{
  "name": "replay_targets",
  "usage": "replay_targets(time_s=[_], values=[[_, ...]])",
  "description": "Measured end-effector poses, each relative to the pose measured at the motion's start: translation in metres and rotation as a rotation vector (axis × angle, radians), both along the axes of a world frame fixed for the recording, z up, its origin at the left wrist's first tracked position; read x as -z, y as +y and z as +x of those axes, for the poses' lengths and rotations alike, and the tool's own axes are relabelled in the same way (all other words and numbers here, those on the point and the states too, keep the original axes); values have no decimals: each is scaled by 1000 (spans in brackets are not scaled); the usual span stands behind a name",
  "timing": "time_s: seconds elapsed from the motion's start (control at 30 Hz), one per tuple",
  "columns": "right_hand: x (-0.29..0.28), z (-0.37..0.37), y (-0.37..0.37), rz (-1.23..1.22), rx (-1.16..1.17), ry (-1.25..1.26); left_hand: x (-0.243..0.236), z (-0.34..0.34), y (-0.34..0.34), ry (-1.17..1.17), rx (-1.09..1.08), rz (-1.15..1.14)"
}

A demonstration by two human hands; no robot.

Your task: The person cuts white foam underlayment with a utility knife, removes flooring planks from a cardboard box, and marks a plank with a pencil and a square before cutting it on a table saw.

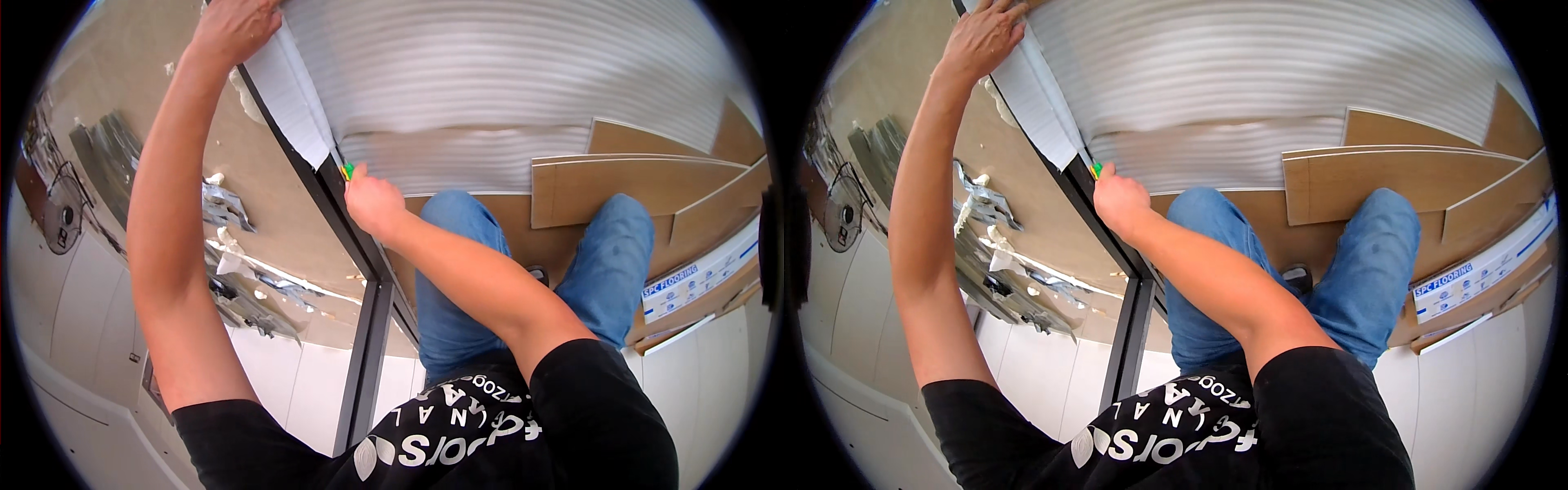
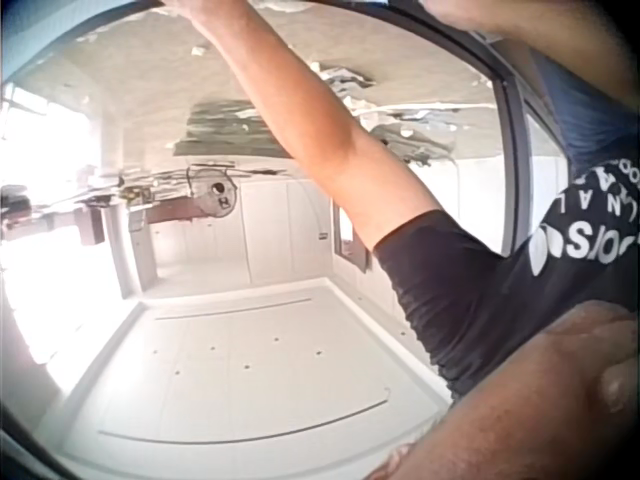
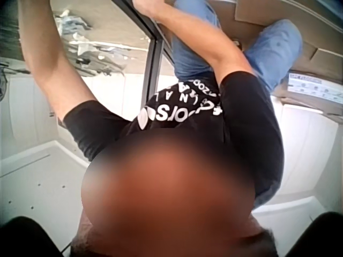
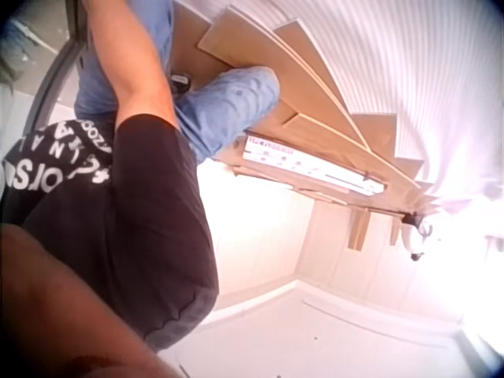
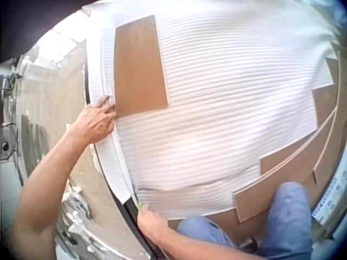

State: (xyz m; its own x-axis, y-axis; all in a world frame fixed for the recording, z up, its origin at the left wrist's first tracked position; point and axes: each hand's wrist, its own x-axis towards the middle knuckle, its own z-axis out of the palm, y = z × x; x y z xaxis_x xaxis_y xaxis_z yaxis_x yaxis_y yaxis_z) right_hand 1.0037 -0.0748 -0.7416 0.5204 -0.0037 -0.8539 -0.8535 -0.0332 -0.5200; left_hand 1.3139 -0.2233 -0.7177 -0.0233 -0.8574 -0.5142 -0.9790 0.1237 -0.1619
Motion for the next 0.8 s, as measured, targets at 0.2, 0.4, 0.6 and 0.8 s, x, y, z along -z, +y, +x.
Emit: replay_targets(time_s=[0.2,0.4,0.6,0.8], values=[[8,-8,5,27,32,40,0,-4,-7,-21,-12,35],[-18,-37,6,41,-20,-55,9,7,11,-62,3,-56],[-33,-44,-135,-276,50,-168,-11,-72,50,47,-734,-575],[-3,27,-285,-483,-157,-373,0,-136,136,372,-1435,-489]])
